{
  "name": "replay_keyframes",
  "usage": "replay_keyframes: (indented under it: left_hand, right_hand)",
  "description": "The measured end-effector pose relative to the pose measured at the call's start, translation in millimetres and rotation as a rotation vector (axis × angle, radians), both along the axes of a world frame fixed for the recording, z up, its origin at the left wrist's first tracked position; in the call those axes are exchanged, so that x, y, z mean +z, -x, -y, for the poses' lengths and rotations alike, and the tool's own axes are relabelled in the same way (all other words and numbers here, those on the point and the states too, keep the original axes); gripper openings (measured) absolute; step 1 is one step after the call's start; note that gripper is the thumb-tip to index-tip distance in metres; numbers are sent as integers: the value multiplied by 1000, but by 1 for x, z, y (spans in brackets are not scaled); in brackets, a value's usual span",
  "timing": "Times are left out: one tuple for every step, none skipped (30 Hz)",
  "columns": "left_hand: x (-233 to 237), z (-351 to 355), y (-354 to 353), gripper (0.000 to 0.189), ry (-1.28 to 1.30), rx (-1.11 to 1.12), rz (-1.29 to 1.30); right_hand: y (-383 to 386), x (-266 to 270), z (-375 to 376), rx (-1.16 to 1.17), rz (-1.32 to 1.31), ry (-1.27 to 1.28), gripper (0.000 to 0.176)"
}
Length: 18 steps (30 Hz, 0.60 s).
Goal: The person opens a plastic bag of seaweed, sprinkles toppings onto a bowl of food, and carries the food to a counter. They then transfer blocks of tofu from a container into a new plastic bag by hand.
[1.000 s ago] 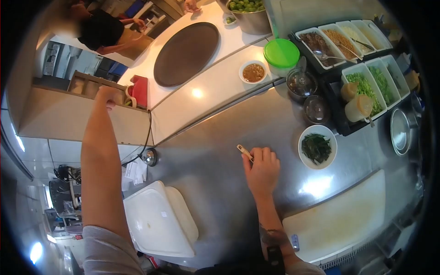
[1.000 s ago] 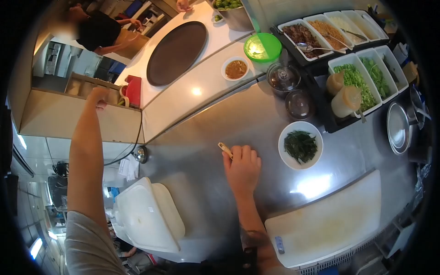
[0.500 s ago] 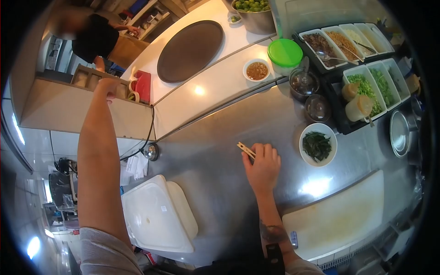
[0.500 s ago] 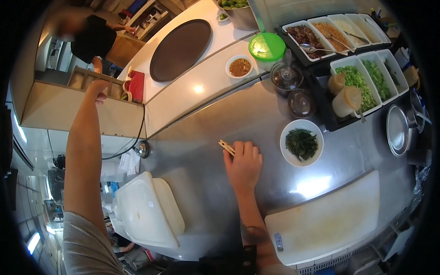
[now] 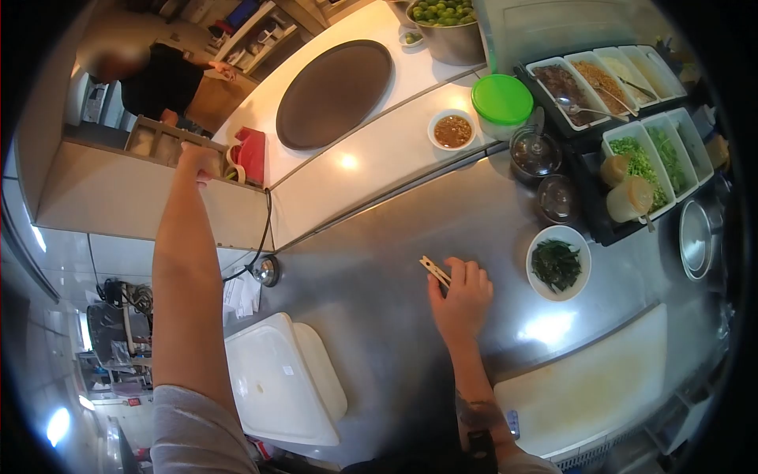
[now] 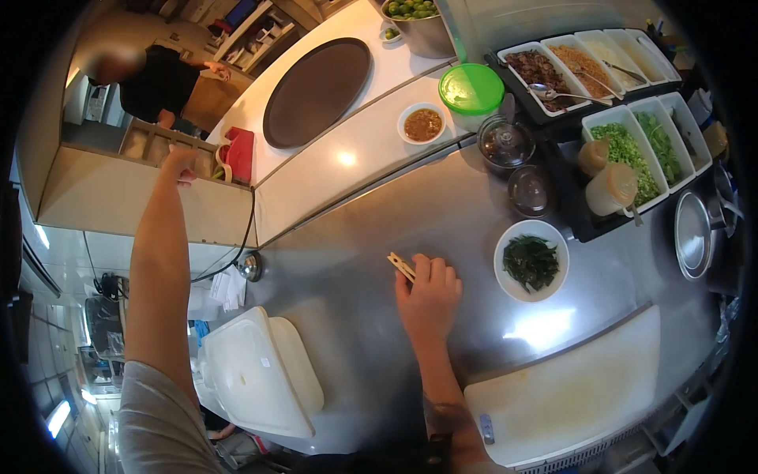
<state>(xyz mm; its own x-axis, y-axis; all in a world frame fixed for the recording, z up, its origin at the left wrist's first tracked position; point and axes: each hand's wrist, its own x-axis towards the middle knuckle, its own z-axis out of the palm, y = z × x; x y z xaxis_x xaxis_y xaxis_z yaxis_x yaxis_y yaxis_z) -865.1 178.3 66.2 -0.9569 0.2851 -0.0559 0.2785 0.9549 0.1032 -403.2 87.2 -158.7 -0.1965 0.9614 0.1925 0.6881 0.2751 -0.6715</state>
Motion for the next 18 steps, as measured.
replay_keyframes:
  left_hand:
    - [-2,-1,1,99,5,1,-4]
    - [-4,-4,2,99,-12,-12,-95]
    - [-7,-6,3,100,-31,-27,-185]
    - [-8,-8,12,100,-29,-26,-184]
    - [-8,-10,26,97,-87,-1,-160]
    - [-8,-10,26,94,-144,27,-135]
    - [-9,-9,27,94,-140,32,-131]
    - [-7,-9,27,88,-113,49,-106]
    - [-5,-8,25,83,-86,66,-83]
    - [-6,-6,28,83,-84,68,-81]
    - [-6,-4,34,75,-38,44,-48]
    - [-11,-2,42,68,12,13,-6]
    - [-19,3,81,63,128,-166,85]
    - [-32,-2,90,57,125,-311,149]
    - [-45,-9,97,50,113,-455,219]
    - [-50,0,69,43,-30,-539,255]
    - [-49,9,4,36,-2,-699,31]
    - [-46,25,-58,30,9,-843,-207]
  right_hand:
    - [1,-1,0,-6,2,-1,33]
    - [1,-2,1,-13,6,-1,32]
    - [1,-2,1,-13,6,1,32]
    - [1,-1,1,-11,7,4,31]
    - [1,-1,1,-7,9,8,30]
    - [1,0,1,-3,12,11,30]
    - [1,1,0,-6,20,2,30]
    - [1,2,0,-9,27,-7,30]
    - [2,2,0,-5,29,-4,30]
    - [2,1,0,-8,21,-15,28]
    - [2,1,0,-12,14,-26,27]
    - [3,1,-1,-18,25,-18,27]
    - [3,-1,-1,6,29,-40,25]
    - [0,-2,0,10,46,-56,23]
    - [-5,-2,1,29,29,-30,23]
    - [-7,-1,1,43,9,-15,23]
    - [-8,-1,2,17,-31,-42,22]
    - [-10,-1,3,-1,-77,-74,22]
